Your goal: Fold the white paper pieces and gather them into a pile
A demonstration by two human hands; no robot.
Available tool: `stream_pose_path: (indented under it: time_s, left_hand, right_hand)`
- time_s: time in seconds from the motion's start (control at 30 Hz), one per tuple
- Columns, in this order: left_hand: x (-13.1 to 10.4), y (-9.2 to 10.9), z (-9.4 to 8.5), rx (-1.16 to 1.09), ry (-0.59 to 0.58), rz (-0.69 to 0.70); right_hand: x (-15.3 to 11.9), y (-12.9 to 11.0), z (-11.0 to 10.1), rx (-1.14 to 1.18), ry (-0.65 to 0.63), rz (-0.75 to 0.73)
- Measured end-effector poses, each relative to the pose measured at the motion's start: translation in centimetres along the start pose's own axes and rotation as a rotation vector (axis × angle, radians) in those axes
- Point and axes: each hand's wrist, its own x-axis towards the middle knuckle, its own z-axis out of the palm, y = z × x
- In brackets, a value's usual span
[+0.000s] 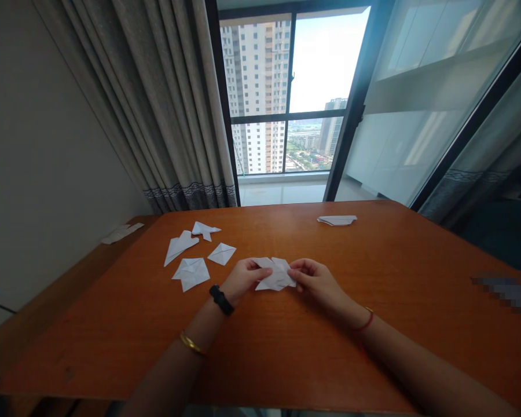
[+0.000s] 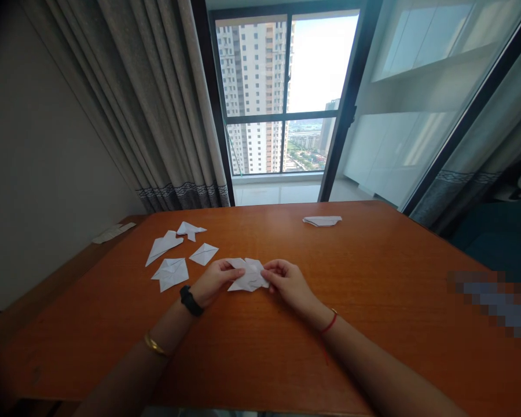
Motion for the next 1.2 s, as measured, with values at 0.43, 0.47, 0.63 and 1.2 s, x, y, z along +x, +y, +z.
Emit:
stream_pose_path:
  time_s: [0.43, 0.47, 0.63, 1.2]
  left_hand:
    - [0.8, -0.6, 0.2, 0.037, 0.148, -0.132]
    - [0.7, -0.7, 0.4, 0.057, 0.07, -0.156]
    - [0.3, -1.0, 0.5, 0.128, -0.101, -0.158]
    - [-0.5, -0.2, 0.7, 0.568, 0.023, 0.169]
  right_hand:
    - [0.3, -1.5, -1.8, 0.15, 0.068, -0.04]
    - [0.0, -1.6, -1.3, 0.123, 0.009, -0.028]
    - [-0.1, -0.8, -0.3, 0.099, 0.066, -0.007]
    - [-1.0, -0.3, 0.6, 0.073, -0.151, 0.053]
